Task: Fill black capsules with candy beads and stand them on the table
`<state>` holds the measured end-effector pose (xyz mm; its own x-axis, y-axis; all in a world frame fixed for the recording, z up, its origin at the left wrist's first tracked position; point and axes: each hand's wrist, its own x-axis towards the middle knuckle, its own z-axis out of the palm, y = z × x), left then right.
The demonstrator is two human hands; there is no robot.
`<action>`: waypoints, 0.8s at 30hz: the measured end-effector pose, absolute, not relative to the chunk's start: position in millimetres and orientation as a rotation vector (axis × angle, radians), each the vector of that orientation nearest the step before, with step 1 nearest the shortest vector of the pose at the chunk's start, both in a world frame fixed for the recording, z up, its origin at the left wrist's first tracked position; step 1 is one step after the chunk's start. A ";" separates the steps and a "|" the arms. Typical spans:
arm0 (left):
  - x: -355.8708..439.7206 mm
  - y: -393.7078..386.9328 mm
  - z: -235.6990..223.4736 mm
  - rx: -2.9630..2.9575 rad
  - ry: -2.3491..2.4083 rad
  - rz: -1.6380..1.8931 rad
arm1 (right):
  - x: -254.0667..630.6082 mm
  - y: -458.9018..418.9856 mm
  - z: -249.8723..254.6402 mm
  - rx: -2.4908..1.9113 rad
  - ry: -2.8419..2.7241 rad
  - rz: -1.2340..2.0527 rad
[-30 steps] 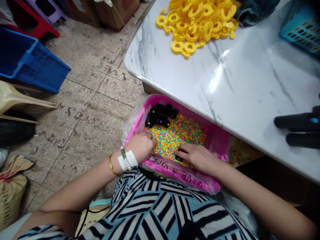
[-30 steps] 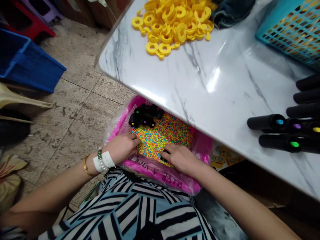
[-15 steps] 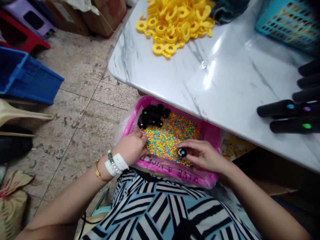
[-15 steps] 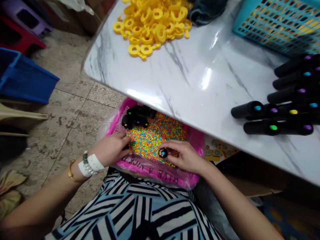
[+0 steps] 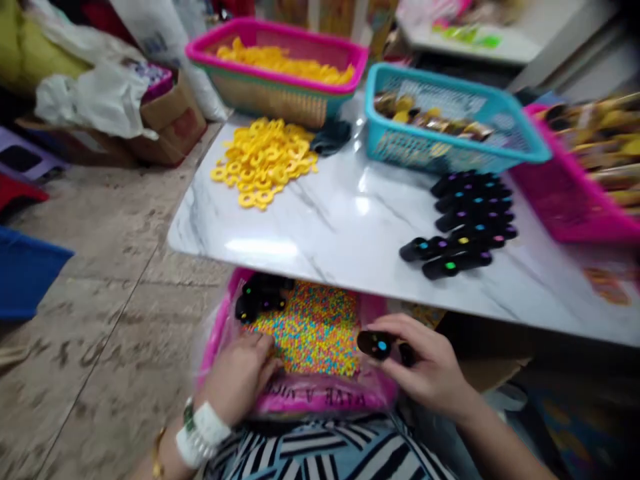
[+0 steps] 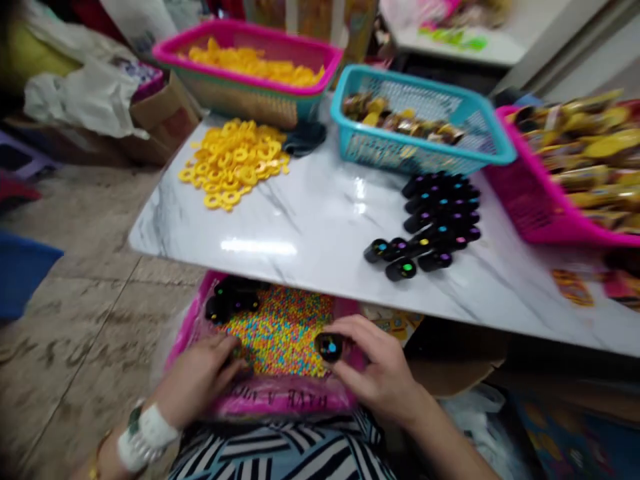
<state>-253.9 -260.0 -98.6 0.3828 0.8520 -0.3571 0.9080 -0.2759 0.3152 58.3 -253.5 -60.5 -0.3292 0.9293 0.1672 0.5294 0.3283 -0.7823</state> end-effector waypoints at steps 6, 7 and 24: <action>-202.5 -214.6 -50.0 2.271 1.227 0.640 | 119.8 -258.4 -34.8 -1.753 -1.525 0.365; -188.2 -201.8 -40.2 2.261 1.197 0.636 | 126.3 -255.0 -35.0 -1.815 -1.463 0.329; -13.5 -90.7 -21.0 2.270 1.129 0.363 | 150.8 -187.7 -32.1 -2.003 -1.157 0.649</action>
<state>-13.5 -90.7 -21.0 0.6063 0.7952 -0.0112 0.6397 -0.4793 0.6008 150.8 -187.7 -32.1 0.4699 0.8801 -0.0672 0.5160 -0.3357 -0.7881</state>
